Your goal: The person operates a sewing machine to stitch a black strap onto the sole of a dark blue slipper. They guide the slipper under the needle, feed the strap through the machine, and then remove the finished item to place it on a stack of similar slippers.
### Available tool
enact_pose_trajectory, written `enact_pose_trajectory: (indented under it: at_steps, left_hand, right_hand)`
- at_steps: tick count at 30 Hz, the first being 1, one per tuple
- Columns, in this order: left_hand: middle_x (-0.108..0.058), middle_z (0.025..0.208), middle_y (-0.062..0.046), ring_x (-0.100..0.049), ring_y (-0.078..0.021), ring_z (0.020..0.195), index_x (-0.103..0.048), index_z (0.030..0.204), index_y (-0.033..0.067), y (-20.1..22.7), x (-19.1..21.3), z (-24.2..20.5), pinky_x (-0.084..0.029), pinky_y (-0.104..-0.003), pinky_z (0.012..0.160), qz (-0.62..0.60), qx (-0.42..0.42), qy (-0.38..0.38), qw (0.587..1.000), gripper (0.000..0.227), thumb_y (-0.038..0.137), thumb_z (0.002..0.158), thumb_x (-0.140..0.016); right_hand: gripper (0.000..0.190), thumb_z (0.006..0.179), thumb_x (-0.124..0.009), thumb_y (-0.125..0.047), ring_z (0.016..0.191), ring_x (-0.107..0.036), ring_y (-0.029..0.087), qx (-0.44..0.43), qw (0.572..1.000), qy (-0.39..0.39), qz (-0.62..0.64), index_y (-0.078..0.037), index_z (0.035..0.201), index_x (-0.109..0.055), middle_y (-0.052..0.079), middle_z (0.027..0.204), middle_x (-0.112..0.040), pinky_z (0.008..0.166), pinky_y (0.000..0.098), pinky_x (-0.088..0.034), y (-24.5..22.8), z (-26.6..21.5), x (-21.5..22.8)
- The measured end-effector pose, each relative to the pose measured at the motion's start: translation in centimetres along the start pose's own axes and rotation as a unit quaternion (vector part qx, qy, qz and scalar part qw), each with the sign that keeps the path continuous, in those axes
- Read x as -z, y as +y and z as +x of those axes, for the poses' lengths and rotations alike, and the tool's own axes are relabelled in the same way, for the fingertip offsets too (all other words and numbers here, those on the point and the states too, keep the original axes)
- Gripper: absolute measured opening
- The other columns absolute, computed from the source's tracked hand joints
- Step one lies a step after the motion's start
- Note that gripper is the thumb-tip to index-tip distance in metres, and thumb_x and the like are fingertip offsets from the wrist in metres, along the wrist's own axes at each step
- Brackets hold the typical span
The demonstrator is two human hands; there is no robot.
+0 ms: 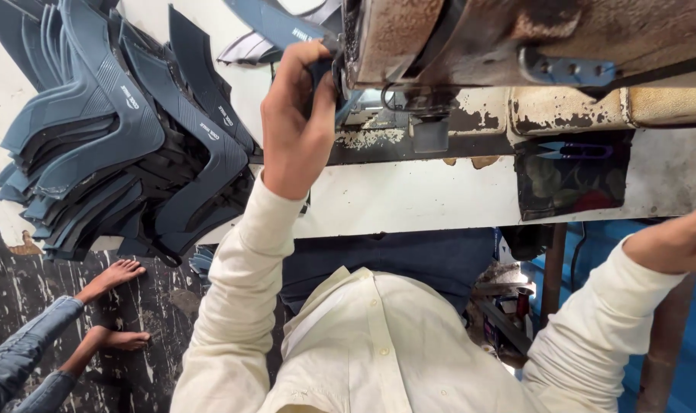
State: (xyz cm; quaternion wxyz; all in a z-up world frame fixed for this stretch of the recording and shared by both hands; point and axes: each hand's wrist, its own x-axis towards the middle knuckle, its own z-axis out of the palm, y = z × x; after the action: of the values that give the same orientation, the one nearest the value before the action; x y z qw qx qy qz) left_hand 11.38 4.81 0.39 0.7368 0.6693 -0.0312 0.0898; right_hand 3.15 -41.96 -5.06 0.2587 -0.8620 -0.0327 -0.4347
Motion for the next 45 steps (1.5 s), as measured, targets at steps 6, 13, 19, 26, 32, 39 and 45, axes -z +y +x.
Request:
enact_pose_trajectory:
  at_steps: [6,13,19,26,32,39,45]
  left_hand:
    - [-0.060,0.092,0.001,-0.051,-0.0007,0.080,-0.057,0.130,0.0003,-1.3,0.6,-0.6,-0.042,-0.016,0.072,0.024,-0.034,-0.006,0.999,0.015,-0.007,0.116,-0.055]
    - [-0.064,0.111,0.001,-0.059,-0.0037,0.101,-0.057,0.130,-0.0011,0.3,1.1,-1.4,-0.049,-0.019,0.089,0.014,0.001,-0.037,0.999,0.024,-0.007,0.107,-0.059]
    - [-0.055,0.098,0.005,-0.048,-0.0003,0.086,-0.056,0.123,-0.0009,-0.2,4.0,1.6,-0.041,-0.019,0.077,-0.001,0.037,-0.158,0.987,0.024,-0.006,0.101,-0.064]
    - [-0.056,0.090,0.005,-0.047,0.0004,0.083,-0.058,0.122,-0.0001,-1.3,4.7,2.7,-0.039,-0.018,0.074,-0.040,0.043,-0.196,0.979,0.016,-0.002,0.107,-0.065]
    - [-0.066,0.106,0.001,-0.063,-0.0046,0.099,-0.063,0.115,-0.0024,-3.8,1.4,-0.5,-0.051,-0.020,0.090,-0.119,0.010,-0.008,0.993,0.010,-0.003,0.105,-0.064]
    - [-0.071,0.112,0.000,-0.064,-0.0033,0.099,-0.064,0.130,0.0002,-0.9,-2.1,-4.1,-0.053,-0.020,0.088,-0.108,0.032,0.113,0.987,0.021,0.004,0.109,-0.061]
    - [-0.066,0.102,0.003,-0.054,-0.0018,0.083,-0.065,0.142,0.0047,-0.3,-2.6,-4.8,-0.047,-0.019,0.071,-0.018,0.036,0.131,0.991,0.032,0.004,0.110,-0.064]
  right_hand:
    - [0.031,0.121,-0.052,-0.014,0.124,-0.065,0.032,-0.025,0.997,0.047,0.063,0.014,0.136,-0.053,0.027,0.136,-0.063,0.109,0.0449,-0.052,2.6,-1.6,-4.5]
    - [0.034,0.118,-0.049,-0.017,0.132,-0.063,0.027,-0.017,0.999,0.029,0.032,0.011,0.137,-0.054,0.025,0.141,-0.061,0.112,0.0399,-0.048,-0.3,-0.6,-4.5]
    - [0.032,0.119,-0.053,-0.021,0.112,-0.059,0.027,-0.116,0.987,0.107,0.018,0.011,0.124,-0.054,0.025,0.126,-0.059,0.104,0.0435,-0.049,6.3,-4.3,-4.0]
    - [0.037,0.114,-0.057,-0.029,0.106,-0.061,0.024,-0.083,0.964,-0.042,0.247,0.004,0.130,-0.054,0.018,0.125,-0.058,0.097,0.0368,-0.053,-13.6,-0.9,-9.6]
    - [0.028,0.110,-0.064,-0.016,0.100,-0.069,0.018,-0.146,0.885,-0.229,0.379,0.003,0.130,-0.059,0.012,0.117,-0.065,0.095,0.0300,-0.056,-23.8,-0.3,-12.3]
    - [0.022,0.106,-0.066,0.004,0.108,-0.073,0.017,-0.164,0.837,-0.323,0.411,0.004,0.128,-0.064,0.011,0.114,-0.073,0.098,0.0272,-0.058,-27.2,3.0,-15.1]
    - [0.017,0.101,-0.071,0.007,0.103,-0.071,0.013,-0.216,0.809,-0.327,0.438,0.006,0.117,-0.072,0.011,0.113,-0.074,0.095,0.0244,-0.058,-27.2,3.1,-16.2]
